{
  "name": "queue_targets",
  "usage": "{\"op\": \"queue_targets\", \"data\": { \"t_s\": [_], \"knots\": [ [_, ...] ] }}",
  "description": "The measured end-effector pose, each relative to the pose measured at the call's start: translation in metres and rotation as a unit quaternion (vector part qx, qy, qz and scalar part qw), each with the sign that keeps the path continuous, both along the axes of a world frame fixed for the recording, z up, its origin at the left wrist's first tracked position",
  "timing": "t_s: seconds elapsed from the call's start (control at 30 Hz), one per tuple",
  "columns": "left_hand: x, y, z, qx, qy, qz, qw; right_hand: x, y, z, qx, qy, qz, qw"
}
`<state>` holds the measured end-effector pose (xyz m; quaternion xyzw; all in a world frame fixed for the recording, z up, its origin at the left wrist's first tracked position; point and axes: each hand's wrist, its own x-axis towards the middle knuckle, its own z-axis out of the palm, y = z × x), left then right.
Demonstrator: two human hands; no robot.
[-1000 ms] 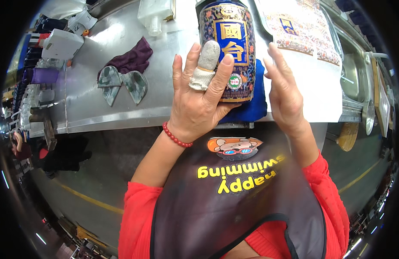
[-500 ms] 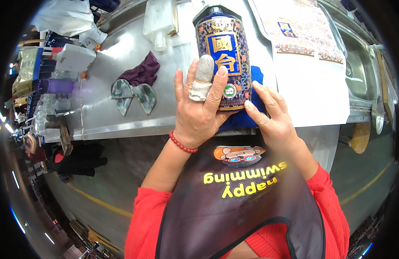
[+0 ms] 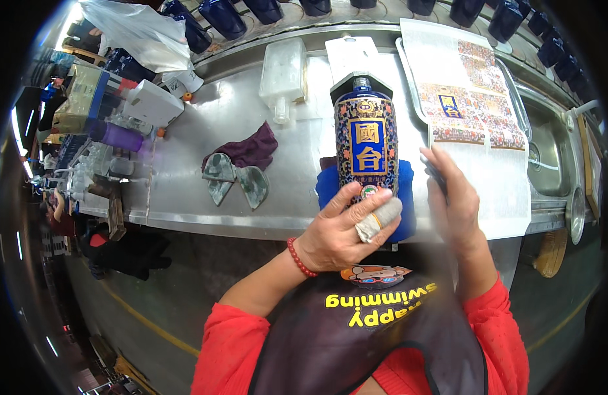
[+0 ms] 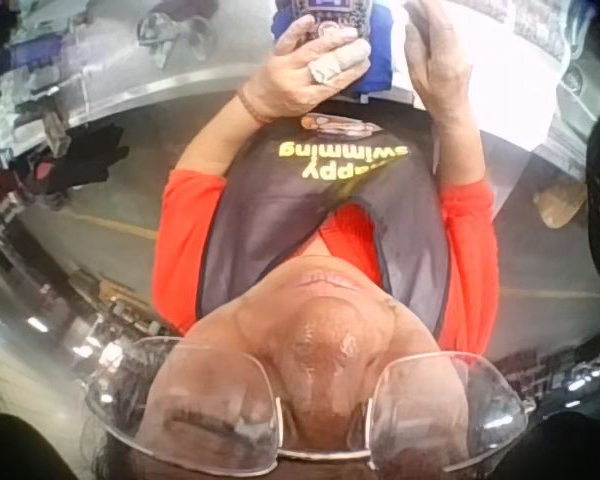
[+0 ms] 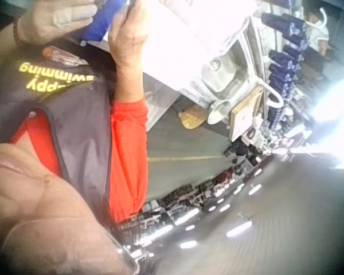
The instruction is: The person picks up a blue bottle, wipes it with a blue cloth, and applies a decorative label to its surface. They smooth the label with their fingers and use a small black tool to press the edges and remove air bubbles.
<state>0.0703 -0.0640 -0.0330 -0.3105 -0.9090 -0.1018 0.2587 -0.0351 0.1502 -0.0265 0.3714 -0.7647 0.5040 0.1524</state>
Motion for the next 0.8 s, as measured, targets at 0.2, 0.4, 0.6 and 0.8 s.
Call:
{"op": "queue_targets", "data": {
  "t_s": [0.2, 0.4, 0.6, 0.8],
  "knots": [
    [0.004, 0.01, -0.001, 0.054, 0.018, 0.094, 0.994, -0.046, -0.06, 0.043, 0.078, -0.034, 0.095, 0.992],
    [-0.005, -0.004, 0.008, 0.151, -0.099, 0.139, 0.974, -0.071, -0.036, 0.031, 0.05, -0.123, -0.082, 0.988],
    [-0.043, -0.032, 0.01, 0.128, -0.104, 0.103, 0.981, -0.046, -0.026, 0.001, -0.147, -0.315, 0.014, 0.938],
    [-0.069, -0.048, 0.024, 0.091, -0.095, 0.119, 0.984, -0.049, -0.028, 0.001, -0.11, -0.278, -0.011, 0.954]
  ]
}}
